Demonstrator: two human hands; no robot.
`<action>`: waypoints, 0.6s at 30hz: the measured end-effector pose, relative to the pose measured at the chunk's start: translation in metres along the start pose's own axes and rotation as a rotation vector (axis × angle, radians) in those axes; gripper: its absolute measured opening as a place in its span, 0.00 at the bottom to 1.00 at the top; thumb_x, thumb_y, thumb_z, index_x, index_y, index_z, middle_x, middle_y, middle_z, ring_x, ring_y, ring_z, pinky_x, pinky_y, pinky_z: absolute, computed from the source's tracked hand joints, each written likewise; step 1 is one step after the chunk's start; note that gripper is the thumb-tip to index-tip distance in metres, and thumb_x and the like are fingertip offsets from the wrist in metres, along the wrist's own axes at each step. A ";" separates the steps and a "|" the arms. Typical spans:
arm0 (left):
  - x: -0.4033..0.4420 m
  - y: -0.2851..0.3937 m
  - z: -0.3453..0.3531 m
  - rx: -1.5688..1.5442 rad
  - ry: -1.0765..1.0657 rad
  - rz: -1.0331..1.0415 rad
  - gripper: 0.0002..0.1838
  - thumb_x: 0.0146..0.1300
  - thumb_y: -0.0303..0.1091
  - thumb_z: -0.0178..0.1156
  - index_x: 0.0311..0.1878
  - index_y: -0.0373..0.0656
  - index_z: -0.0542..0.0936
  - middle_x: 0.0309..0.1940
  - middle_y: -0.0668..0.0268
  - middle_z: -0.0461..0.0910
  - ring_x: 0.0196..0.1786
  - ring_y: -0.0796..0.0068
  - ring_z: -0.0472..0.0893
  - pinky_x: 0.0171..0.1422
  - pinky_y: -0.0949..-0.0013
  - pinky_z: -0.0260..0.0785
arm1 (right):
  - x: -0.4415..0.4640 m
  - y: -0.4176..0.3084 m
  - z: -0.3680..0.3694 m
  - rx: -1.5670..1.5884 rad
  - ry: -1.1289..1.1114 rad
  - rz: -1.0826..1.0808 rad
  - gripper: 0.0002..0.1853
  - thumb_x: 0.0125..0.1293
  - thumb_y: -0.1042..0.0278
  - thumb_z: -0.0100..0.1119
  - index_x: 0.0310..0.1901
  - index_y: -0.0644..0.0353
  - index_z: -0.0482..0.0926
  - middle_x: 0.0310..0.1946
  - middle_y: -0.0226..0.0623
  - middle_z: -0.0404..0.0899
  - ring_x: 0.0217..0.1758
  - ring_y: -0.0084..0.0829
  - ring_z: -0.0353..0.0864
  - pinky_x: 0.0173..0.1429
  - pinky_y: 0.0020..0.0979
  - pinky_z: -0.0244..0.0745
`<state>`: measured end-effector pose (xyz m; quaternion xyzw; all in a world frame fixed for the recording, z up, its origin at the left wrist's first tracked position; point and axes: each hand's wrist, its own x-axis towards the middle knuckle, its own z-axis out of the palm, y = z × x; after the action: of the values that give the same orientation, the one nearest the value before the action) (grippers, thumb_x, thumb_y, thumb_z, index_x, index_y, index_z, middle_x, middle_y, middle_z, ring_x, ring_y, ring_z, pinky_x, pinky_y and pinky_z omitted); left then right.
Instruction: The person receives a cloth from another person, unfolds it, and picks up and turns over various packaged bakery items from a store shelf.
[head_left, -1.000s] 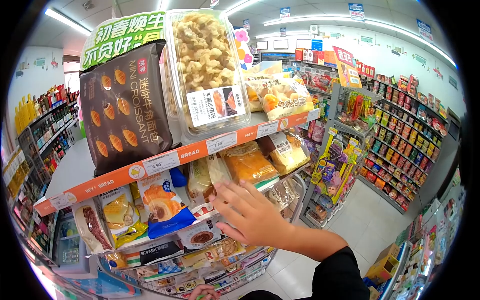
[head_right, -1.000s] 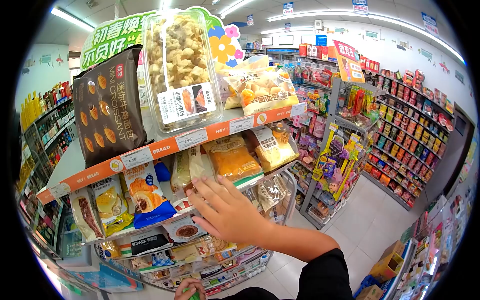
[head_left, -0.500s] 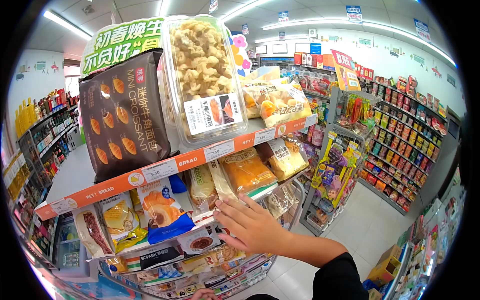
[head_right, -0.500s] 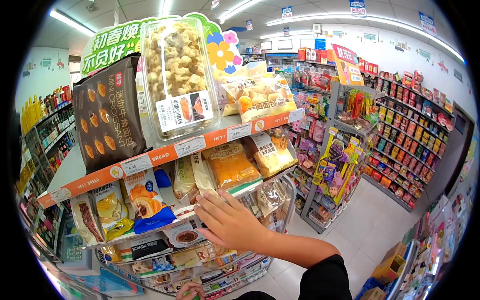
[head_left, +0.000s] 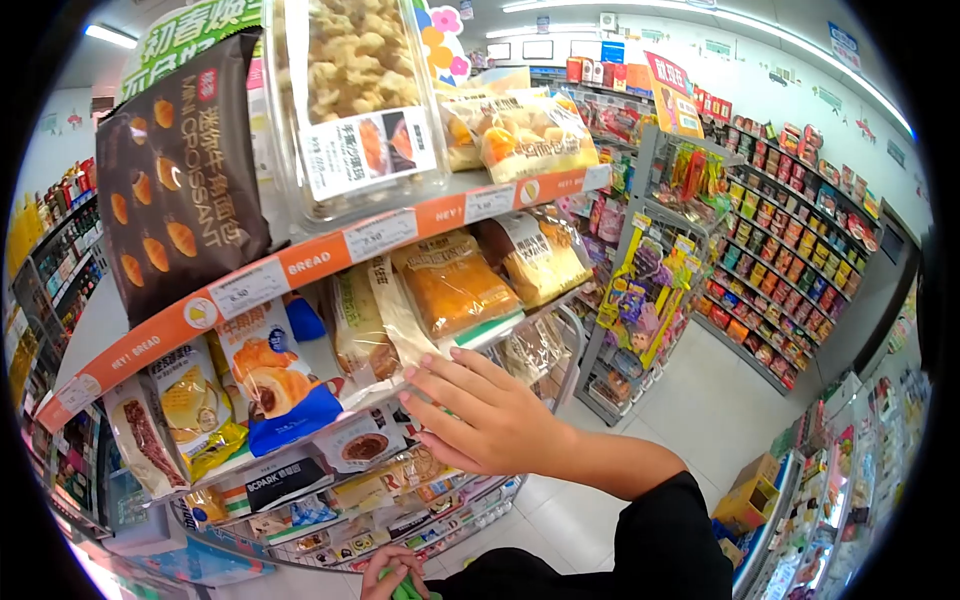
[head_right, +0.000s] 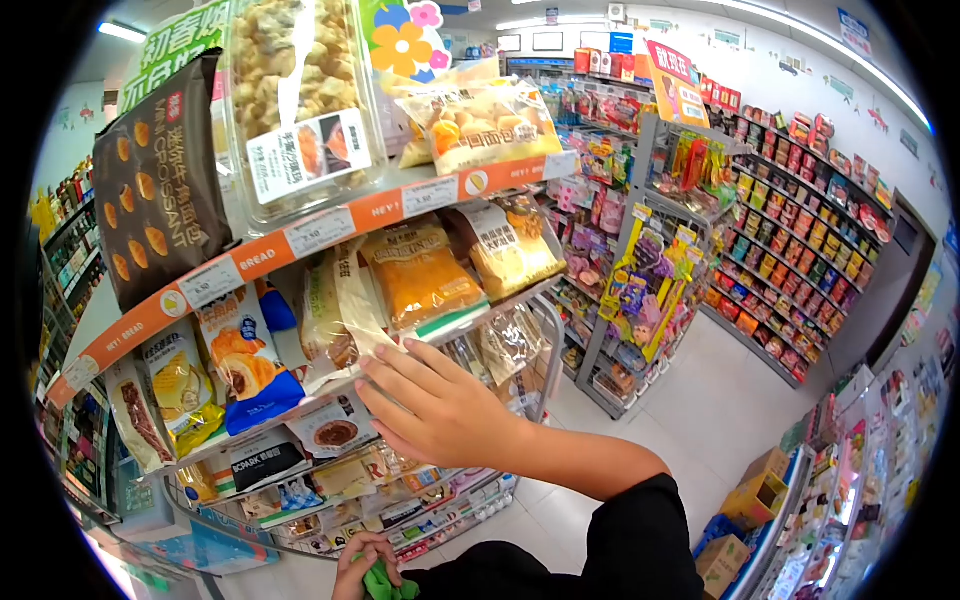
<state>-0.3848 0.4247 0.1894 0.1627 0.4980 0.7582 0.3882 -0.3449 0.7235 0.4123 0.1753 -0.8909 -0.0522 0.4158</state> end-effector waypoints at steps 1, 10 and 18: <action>-0.001 0.002 0.004 0.005 -0.018 0.006 0.18 0.69 0.36 0.61 0.57 0.37 0.73 0.36 0.60 0.80 0.28 0.71 0.80 0.36 0.72 0.75 | -0.002 0.000 0.000 0.006 0.008 0.003 0.21 0.62 0.62 0.65 0.54 0.62 0.78 0.61 0.46 0.76 0.65 0.45 0.75 0.71 0.47 0.68; 0.000 0.002 0.014 0.046 -0.066 -0.072 0.16 0.70 0.36 0.60 0.56 0.40 0.74 0.38 0.62 0.80 0.30 0.73 0.79 0.38 0.74 0.73 | -0.021 0.065 -0.018 -0.218 0.258 0.444 0.36 0.61 0.53 0.68 0.65 0.66 0.67 0.67 0.59 0.66 0.70 0.58 0.66 0.73 0.52 0.63; -0.004 0.002 0.021 0.041 -0.051 -0.101 0.16 0.70 0.37 0.60 0.56 0.41 0.74 0.39 0.63 0.80 0.30 0.73 0.79 0.36 0.73 0.73 | -0.030 0.118 -0.019 -0.313 0.114 0.801 0.58 0.57 0.37 0.68 0.75 0.71 0.49 0.70 0.76 0.55 0.73 0.68 0.58 0.75 0.55 0.56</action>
<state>-0.3700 0.4344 0.2006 0.1644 0.5110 0.7229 0.4351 -0.3440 0.8450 0.4315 -0.2469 -0.8457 -0.0112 0.4731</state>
